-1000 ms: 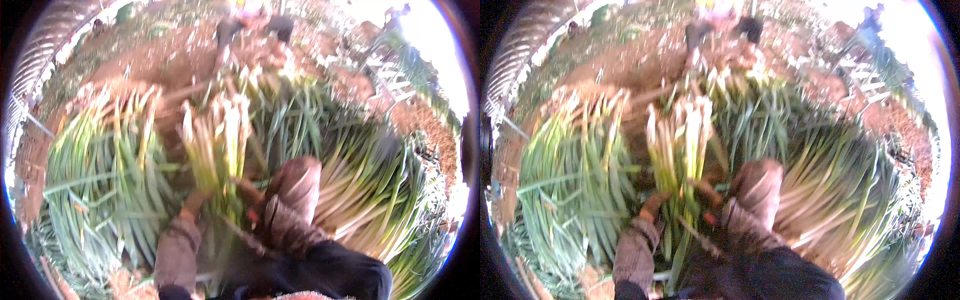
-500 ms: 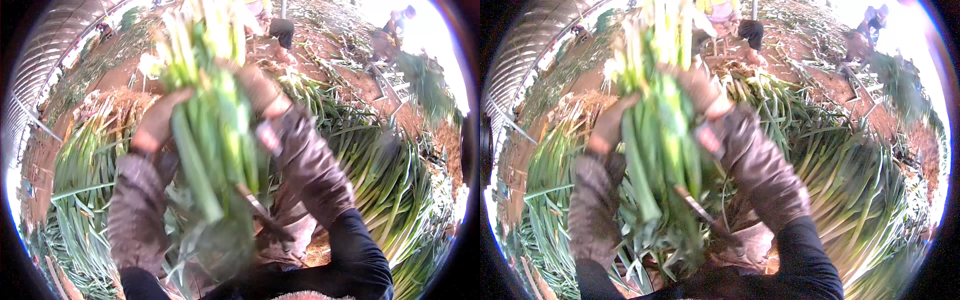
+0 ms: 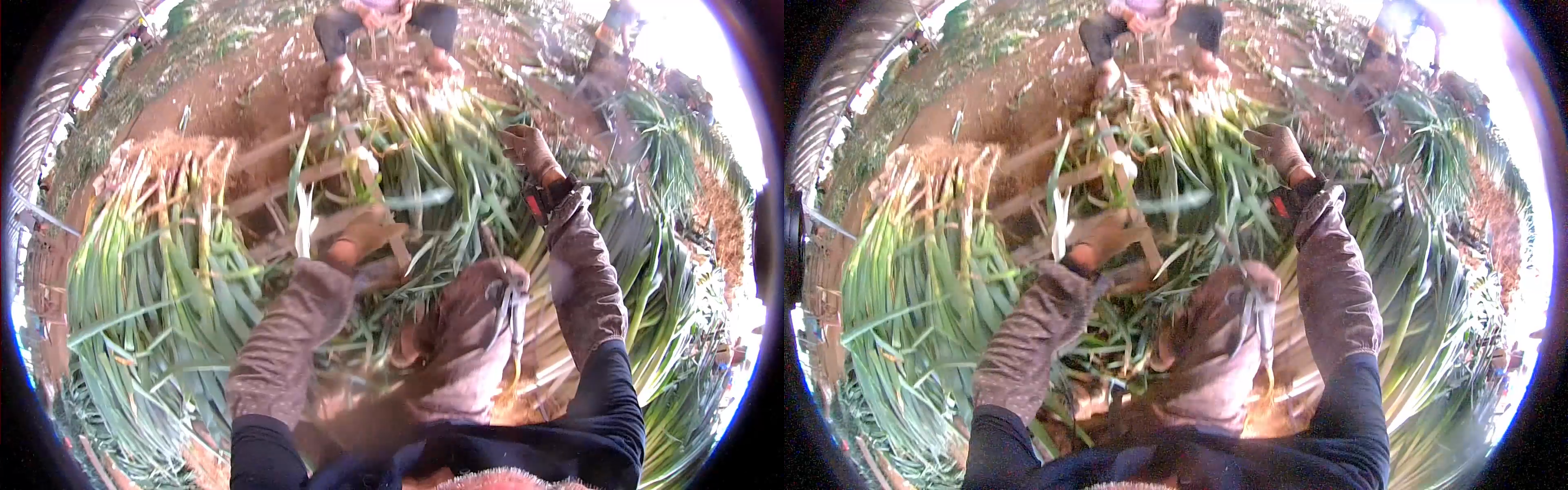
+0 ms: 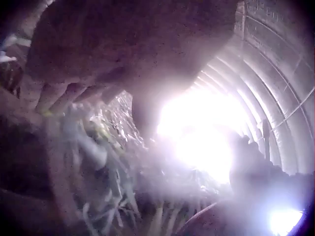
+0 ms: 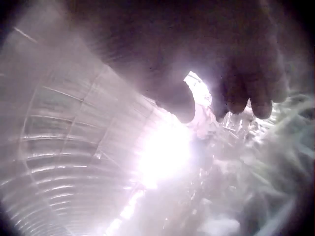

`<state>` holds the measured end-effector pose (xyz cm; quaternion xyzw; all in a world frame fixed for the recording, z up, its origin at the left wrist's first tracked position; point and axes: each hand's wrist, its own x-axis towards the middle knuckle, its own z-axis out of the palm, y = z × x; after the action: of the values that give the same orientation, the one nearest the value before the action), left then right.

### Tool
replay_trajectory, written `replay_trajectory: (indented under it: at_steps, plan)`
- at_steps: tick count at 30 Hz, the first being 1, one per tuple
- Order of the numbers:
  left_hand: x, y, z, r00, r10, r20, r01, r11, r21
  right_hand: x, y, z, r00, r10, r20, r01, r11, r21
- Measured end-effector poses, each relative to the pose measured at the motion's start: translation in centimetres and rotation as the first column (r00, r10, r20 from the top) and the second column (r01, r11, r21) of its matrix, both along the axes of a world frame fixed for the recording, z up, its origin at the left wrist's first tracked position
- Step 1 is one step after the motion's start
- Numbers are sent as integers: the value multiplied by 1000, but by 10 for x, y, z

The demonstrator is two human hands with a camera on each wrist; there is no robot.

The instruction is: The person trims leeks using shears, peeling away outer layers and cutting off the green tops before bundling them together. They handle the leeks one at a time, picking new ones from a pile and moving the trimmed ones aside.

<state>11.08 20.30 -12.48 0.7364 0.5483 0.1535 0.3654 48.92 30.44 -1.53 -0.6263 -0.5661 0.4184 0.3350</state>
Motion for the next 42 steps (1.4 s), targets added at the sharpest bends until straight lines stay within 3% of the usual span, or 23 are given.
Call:
replay_trajectory:
  at_steps: [2, 5, 8, 9, 10, 12, 16, 18, 20, 21, 22, 24, 25, 26, 27, 28, 30, 32, 33, 35, 39, 41, 42]
  plan:
    - [-60, -38, -86, 982, 75, 175, -88, 994, 65, -9, -25, -33, 984, 125, -125, -135, 988, -77]
    - [-82, -129, -4, 988, 109, -112, -130, 972, -197, -49, -54, -51, 941, 249, -230, -289, 944, -159]
    - [-84, -192, 49, 946, 162, 282, -33, 910, -413, -93, -86, -27, 920, 328, -214, -356, 929, -106]
    - [-99, -207, 44, 994, 105, 14, -98, 961, -258, -93, -79, -35, 914, 399, -77, -397, 917, 42]
    - [-103, -218, 73, 984, 163, -76, -176, 961, -214, -100, -84, -26, 846, 419, -328, -411, 906, 99]
    - [-139, -221, 110, 975, 142, -170, -186, 943, -277, -122, -116, 10, 908, 370, -194, -346, 926, 150]
    - [-280, -216, 169, 703, 478, -527, -474, 867, 153, -190, -170, -4, 885, 365, -289, -344, 931, 121]
    - [-341, -218, 271, 454, 859, -238, -758, 513, 404, -246, -223, -27, 450, 221, -866, -416, 909, 16]
    - [-374, -239, 375, 105, 958, 265, -901, -22, 434, -269, -267, -70, 620, 555, -555, -634, 771, 62]
    - [-393, -254, 404, 92, 932, 349, -811, -133, 569, -289, -284, -88, 610, 705, -362, -740, 670, 59]
    - [-399, -270, 410, 137, 942, 308, -707, -124, 696, -306, -289, -88, 551, 821, -150, -827, 561, 38]
    - [-397, -289, 388, 229, 964, 138, -547, 10, 837, -319, -283, -83, 519, 839, -166, -854, 497, -156]
    - [-386, -289, 360, 301, 953, 19, -503, 142, 852, -328, -270, -94, 459, 882, -107, -887, 461, -16]
    - [-374, -287, 326, 380, 919, -102, -482, 291, 826, -338, -262, -103, 372, 792, -484, -824, 522, 221]
    - [-360, -282, 287, 458, 862, -219, -496, 452, 741, -349, -254, -112, 70, 666, -743, -720, 549, 425]
    - [-347, -275, 247, 505, 804, -314, -531, 576, 622, -360, -236, -94, 325, 753, -572, -819, 527, 228]
    - [-322, -261, 173, 531, 722, -443, -633, 686, 359, -387, -216, -40, 448, 858, -251, -889, 458, -20]
    - [-317, -246, 121, 464, 734, -495, -580, 675, 457, -430, -194, -76, 328, 781, -532, -925, 379, -14]
    - [-323, -237, 112, 444, 746, -497, -597, 659, 457, -460, -183, -103, 354, 829, -433, -927, 374, -41]
    - [-340, -219, 105, 410, 764, -499, -624, 634, 458, -499, -190, -112, 362, 527, -769, -906, 395, -155]
    - [-363, -186, 131, 716, 525, -460, -593, 805, -3, -572, -226, -104, 745, 562, -358, -588, 808, 45]
    - [-417, -179, 70, 673, 617, -408, -589, 781, 209, -588, -250, -102, 864, 442, -242, -408, 895, 182]
    - [-403, -177, 93, 661, 593, -460, -655, 755, 32, -597, -254, -115, 912, 347, -219, -304, 930, 207]
